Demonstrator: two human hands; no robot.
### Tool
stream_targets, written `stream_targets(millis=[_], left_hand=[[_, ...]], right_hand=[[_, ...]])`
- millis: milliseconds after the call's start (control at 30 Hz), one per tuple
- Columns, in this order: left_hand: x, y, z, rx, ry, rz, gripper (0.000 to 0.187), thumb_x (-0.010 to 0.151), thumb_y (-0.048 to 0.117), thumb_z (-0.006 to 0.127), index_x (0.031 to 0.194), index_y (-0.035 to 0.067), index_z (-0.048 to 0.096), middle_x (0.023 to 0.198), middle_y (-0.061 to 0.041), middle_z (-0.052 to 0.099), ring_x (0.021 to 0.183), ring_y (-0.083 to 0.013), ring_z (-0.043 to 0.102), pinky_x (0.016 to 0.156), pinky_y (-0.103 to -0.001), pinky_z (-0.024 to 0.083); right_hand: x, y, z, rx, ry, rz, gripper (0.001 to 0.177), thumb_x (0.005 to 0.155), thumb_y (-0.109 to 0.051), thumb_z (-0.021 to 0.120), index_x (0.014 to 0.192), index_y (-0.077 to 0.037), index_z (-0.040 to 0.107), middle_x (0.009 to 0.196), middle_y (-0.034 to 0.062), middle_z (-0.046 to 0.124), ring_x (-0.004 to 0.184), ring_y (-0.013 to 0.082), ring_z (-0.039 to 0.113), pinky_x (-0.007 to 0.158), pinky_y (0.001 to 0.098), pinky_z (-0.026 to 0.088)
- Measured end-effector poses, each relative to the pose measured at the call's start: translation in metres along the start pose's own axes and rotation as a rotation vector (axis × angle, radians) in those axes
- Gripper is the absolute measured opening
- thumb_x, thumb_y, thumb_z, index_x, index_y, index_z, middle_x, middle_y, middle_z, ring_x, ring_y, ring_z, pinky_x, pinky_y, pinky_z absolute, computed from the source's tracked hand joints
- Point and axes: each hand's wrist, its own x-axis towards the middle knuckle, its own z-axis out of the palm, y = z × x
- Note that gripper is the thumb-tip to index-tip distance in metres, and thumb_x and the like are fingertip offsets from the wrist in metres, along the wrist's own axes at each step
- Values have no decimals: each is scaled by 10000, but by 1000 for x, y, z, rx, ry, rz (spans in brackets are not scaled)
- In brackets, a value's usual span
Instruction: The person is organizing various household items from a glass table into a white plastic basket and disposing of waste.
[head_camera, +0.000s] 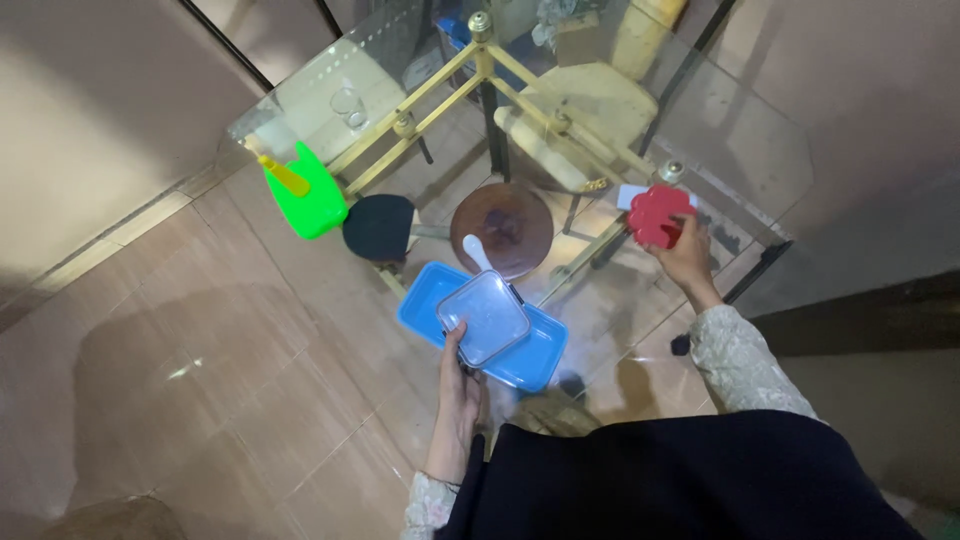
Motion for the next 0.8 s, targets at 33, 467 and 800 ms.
stream_targets(millis=[33, 467, 800], left_hand=[[-2, -2, 10, -3, 4, 0, 814, 778, 490, 784, 1429, 66, 543, 1273, -99, 655, 1084, -220, 617, 905, -348, 488], [6, -30, 78, 16, 92, 76, 699, 808, 429, 752, 1393, 90, 574, 1277, -49, 664, 1157, -195, 600, 941, -353, 420], [13, -34, 80, 6, 130, 110, 698, 832, 436, 740, 1391, 58, 567, 1264, -70, 663, 1118, -201, 598, 884, -321, 431]], right_hand=[[10, 4, -4, -1, -5, -1, 760, 774, -220, 863, 1395, -40, 461, 1378, 211, 505, 1225, 337, 609, 1050, 438, 495], [84, 18, -27, -415, -247, 57, 1106, 527, -371, 1010, 1466, -119, 481, 1501, 224, 394, 1378, 466, 335, 1132, 545, 364], [83, 30, -30, -189, -424, -103, 531, 827, -268, 843, 1223, -34, 578, 1066, 207, 700, 971, 328, 698, 854, 448, 551]])
